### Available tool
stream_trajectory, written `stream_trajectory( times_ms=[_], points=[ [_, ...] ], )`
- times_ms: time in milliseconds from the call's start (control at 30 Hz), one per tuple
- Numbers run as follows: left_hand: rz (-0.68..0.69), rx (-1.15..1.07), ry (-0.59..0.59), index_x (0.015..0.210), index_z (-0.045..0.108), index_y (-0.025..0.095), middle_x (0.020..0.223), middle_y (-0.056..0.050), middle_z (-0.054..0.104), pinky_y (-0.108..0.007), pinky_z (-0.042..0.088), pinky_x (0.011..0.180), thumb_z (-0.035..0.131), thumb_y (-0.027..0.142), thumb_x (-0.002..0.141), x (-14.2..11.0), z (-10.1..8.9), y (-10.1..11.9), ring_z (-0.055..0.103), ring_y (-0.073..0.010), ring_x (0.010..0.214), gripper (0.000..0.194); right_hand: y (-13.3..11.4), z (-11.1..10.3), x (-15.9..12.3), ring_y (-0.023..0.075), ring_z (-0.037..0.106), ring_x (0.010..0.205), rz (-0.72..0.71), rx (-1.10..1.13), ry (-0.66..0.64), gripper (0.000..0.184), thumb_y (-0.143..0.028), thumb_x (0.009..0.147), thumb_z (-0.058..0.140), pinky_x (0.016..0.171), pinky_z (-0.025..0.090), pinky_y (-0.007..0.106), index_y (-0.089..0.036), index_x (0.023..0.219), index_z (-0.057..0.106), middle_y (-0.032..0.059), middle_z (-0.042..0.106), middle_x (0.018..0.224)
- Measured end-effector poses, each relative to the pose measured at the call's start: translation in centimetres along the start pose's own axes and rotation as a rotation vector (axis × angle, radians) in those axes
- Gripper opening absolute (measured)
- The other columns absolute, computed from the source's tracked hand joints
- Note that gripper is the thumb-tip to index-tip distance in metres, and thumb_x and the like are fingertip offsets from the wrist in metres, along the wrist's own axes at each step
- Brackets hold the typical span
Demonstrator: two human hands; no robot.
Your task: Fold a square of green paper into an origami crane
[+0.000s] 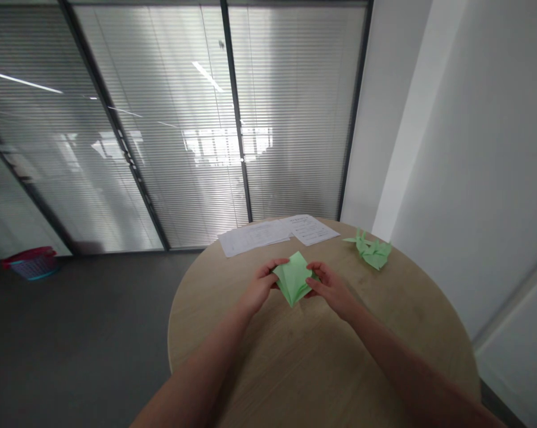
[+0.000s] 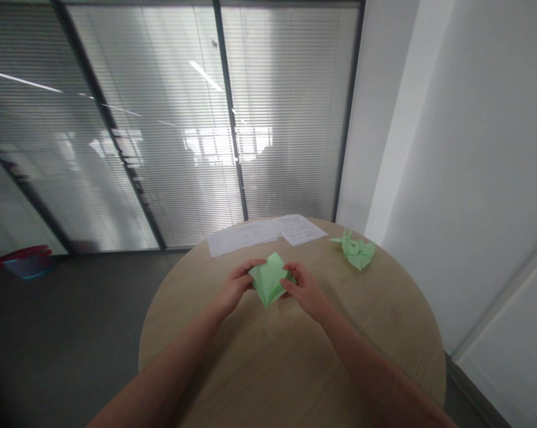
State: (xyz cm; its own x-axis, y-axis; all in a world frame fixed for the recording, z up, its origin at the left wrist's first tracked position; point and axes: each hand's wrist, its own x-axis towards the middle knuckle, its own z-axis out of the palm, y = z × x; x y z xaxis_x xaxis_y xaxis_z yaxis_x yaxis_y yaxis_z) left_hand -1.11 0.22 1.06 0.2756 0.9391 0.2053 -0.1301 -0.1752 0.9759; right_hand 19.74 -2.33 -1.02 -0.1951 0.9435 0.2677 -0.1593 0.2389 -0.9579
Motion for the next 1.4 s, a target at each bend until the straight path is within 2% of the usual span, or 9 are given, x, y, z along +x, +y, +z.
stream_trajectory(
  times_ms=[200, 467, 733, 967, 1100, 1233, 1400],
  points=[
    [-0.006, 0.003, 0.033, 0.110, 0.071, 0.018, 0.096, -0.005, 0.069, -0.031, 0.052, 0.071, 0.057, 0.021, 0.067, -0.1, 0.2, 0.2, 0.061, -0.0188, 0.079, 0.045, 0.3, -0.1, 0.1, 0.0215, 0.063, 0.091, -0.008, -0.004, -0.019, 0.047, -0.046, 0.074, 0.077, 0.069, 0.061, 0.036, -0.026, 0.108, 0.051, 0.0046, 0.061, 0.105],
    [0.015, -0.001, 0.020, 0.111, 0.071, 0.018, 0.097, -0.005, 0.069, -0.031, 0.052, 0.071, 0.058, 0.020, 0.068, -0.1, 0.2, 0.1, 0.062, -0.0188, 0.080, 0.044, -0.1, 0.1, -0.1, 0.0213, 0.063, 0.091, -0.023, 0.042, -0.026, 0.048, -0.034, 0.071, 0.077, 0.072, 0.060, 0.038, -0.027, 0.111, 0.051, 0.0028, 0.061, 0.105],
    [0.044, -0.039, -0.037, 0.111, 0.070, 0.019, 0.107, -0.006, 0.071, -0.033, 0.055, 0.075, 0.062, 0.016, 0.070, 0.0, 0.2, 0.1, 0.064, -0.0200, 0.088, 0.042, -0.3, 0.3, -0.3, 0.0216, 0.064, 0.089, 0.008, 0.127, 0.061, 0.038, -0.031, 0.077, 0.069, 0.074, 0.060, 0.040, -0.027, 0.112, 0.053, 0.0024, 0.064, 0.106],
    [0.093, 0.030, -0.042, 0.114, 0.069, 0.018, 0.103, -0.005, 0.073, -0.037, 0.057, 0.078, 0.062, 0.013, 0.068, 0.5, -0.1, -0.4, 0.066, -0.0210, 0.088, 0.047, 0.3, -0.1, 0.4, 0.0189, 0.066, 0.077, 0.037, 0.284, 0.135, 0.041, -0.033, 0.073, 0.070, 0.068, 0.060, 0.037, -0.026, 0.109, 0.053, 0.0008, 0.067, 0.097],
    [0.158, 0.240, 0.032, 0.108, 0.071, 0.016, 0.104, -0.008, 0.074, -0.037, 0.056, 0.078, 0.061, 0.011, 0.067, 0.8, -0.3, -0.8, 0.067, -0.0222, 0.088, 0.043, 0.7, 0.0, 0.5, 0.0185, 0.067, 0.075, 0.026, 0.173, 0.150, 0.038, -0.031, 0.073, 0.071, 0.066, 0.061, 0.036, -0.026, 0.105, 0.052, -0.0002, 0.067, 0.094],
    [0.251, 0.404, 0.096, 0.104, 0.071, 0.017, 0.108, -0.008, 0.074, -0.035, 0.054, 0.082, 0.061, 0.014, 0.072, 0.7, -0.3, -0.5, 0.067, -0.0223, 0.093, 0.034, 1.1, 0.2, 0.4, 0.0189, 0.066, 0.075, -0.016, 0.001, 0.109, 0.029, -0.030, 0.074, 0.069, 0.064, 0.059, 0.033, -0.026, 0.097, 0.052, -0.0003, 0.067, 0.089],
    [0.277, 0.499, 0.102, 0.099, 0.072, 0.017, 0.099, -0.006, 0.075, -0.032, 0.051, 0.081, 0.059, 0.026, 0.083, 0.4, 0.0, 0.0, 0.067, -0.0211, 0.090, 0.023, 1.5, 0.2, 0.5, 0.0191, 0.065, 0.073, -0.045, -0.132, 0.111, 0.032, -0.038, 0.079, 0.065, 0.061, 0.056, 0.031, -0.026, 0.108, 0.055, 0.0012, 0.068, 0.087]
  ],
)
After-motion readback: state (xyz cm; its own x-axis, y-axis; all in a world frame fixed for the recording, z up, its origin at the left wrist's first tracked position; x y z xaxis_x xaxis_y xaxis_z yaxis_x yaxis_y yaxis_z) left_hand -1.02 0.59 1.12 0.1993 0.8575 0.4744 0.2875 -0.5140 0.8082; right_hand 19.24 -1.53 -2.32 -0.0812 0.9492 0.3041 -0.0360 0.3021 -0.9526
